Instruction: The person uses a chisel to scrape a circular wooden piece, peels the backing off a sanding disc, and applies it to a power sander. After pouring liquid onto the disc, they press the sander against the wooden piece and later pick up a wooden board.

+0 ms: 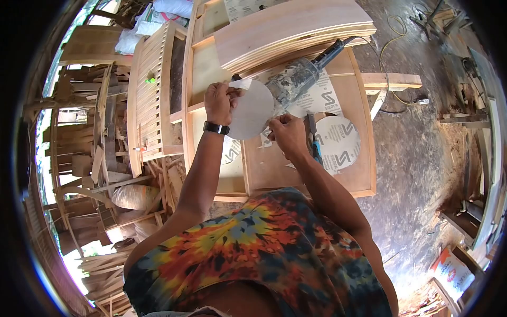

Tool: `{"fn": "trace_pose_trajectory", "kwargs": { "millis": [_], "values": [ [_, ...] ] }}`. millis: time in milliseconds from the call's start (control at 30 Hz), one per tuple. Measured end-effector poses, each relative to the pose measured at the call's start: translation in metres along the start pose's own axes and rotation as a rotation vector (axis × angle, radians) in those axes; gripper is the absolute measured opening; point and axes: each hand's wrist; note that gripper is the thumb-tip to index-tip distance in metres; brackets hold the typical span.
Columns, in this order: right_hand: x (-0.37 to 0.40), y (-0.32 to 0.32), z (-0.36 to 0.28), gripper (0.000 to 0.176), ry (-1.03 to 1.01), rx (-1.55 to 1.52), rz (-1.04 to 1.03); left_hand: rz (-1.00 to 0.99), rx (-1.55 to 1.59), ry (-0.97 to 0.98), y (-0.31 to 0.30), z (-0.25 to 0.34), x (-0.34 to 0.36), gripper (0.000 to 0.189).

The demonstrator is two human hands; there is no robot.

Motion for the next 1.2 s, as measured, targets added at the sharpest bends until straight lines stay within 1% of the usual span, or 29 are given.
{"fn": "trace_pose_trajectory", "kwargs": {
  "millis": [67,100,167,200,267,300,367,400,467,533,600,667,733,767,800,833,867,900,967,1000,1067,1200],
  "values": [
    [0.0,0.0,-0.001,0.023,0.0,-0.01,-0.003,0.013,-0.161,-0.018,-0.002,0.005,0.001,0.021],
    [0.0,0.0,-0.001,0.022,0.002,-0.003,-0.005,0.014,-0.16,-0.018,-0.002,0.002,-0.001,0.021],
    [0.002,0.001,-0.001,0.022,0.008,0.01,-0.014,0.005,-0.483,0.264,-0.004,-0.003,-0.009,0.03],
    [0.003,0.002,-0.002,0.023,0.003,-0.001,-0.011,0.012,-0.483,0.263,0.0,0.0,-0.011,0.03],
    [0.005,0.002,-0.001,0.025,-0.003,-0.006,-0.011,-0.032,-0.859,0.219,0.013,0.014,-0.011,0.029],
    [0.005,0.003,0.001,0.025,0.001,0.008,-0.02,-0.027,-0.856,0.218,0.015,0.017,-0.008,0.029],
    [0.003,0.004,0.009,0.025,0.002,0.024,-0.029,-0.24,-1.06,0.378,0.018,0.021,-0.002,0.021],
    [0.005,0.007,0.013,0.025,-0.001,0.016,-0.062,-0.241,-1.058,0.378,0.015,0.015,-0.004,0.021],
    [0.007,0.006,0.02,0.025,-0.003,0.004,-0.086,-0.188,-1.045,0.768,0.011,0.001,-0.006,0.022],
    [0.015,0.008,0.012,0.026,-0.005,0.057,-0.152,-0.166,-1.033,0.749,0.013,-0.001,0.0,0.021],
    [0.013,0.003,0.014,0.027,0.026,0.026,-0.174,-0.139,-1.027,0.716,0.012,-0.004,0.006,0.02],
    [0.005,-0.005,0.015,0.029,0.052,0.002,-0.201,-0.095,-0.95,0.65,0.012,-0.006,0.006,0.019],
    [-0.004,-0.01,0.014,0.033,0.078,-0.203,-0.169,-0.09,-0.917,0.613,0.01,-0.011,0.004,0.017],
    [-0.009,-0.013,0.013,0.033,0.078,-0.2,-0.171,-0.089,-0.884,0.58,0.008,-0.013,0.003,0.015],
    [-0.013,-0.015,0.007,0.031,0.07,-0.168,-0.154,-0.087,-0.882,0.581,0.007,-0.014,0.003,0.015],
    [-0.015,-0.016,0.001,0.029,0.061,-0.136,-0.135,-0.08,-0.861,0.623,0.007,-0.016,0.003,0.013],
    [-0.017,-0.016,-0.003,0.032,0.057,-0.152,-0.125,-0.075,-0.84,0.666,0.007,-0.018,0.002,0.01],
    [-0.018,-0.015,-0.008,0.032,0.056,-0.151,-0.123,-0.076,-0.838,0.666,0.008,-0.017,0.003,0.01],
    [-0.022,-0.013,-0.017,0.036,-0.015,-0.057,-0.066,-0.119,-0.726,0.674,0.01,-0.015,0.004,0.003],
    [-0.026,-0.013,-0.018,0.036,-0.014,-0.057,-0.067,-0.119,-0.726,0.673,0.011,-0.014,0.005,0.003],
    [-0.039,-0.011,-0.018,0.037,-0.09,0.017,-0.033,-0.151,-0.724,0.674,0.012,-0.01,0.007,0.001],
    [-0.056,-0.009,-0.02,0.036,-0.133,0.109,-0.016,-0.183,-0.689,0.694,0.011,-0.009,0.006,0.003]
  ]
}}
Point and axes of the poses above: each hand's wrist, its own x-axis away from the middle knuckle, its own y-axis out of the palm, z = x × y, and after that the axes turned 4 degrees about -x, right-handed
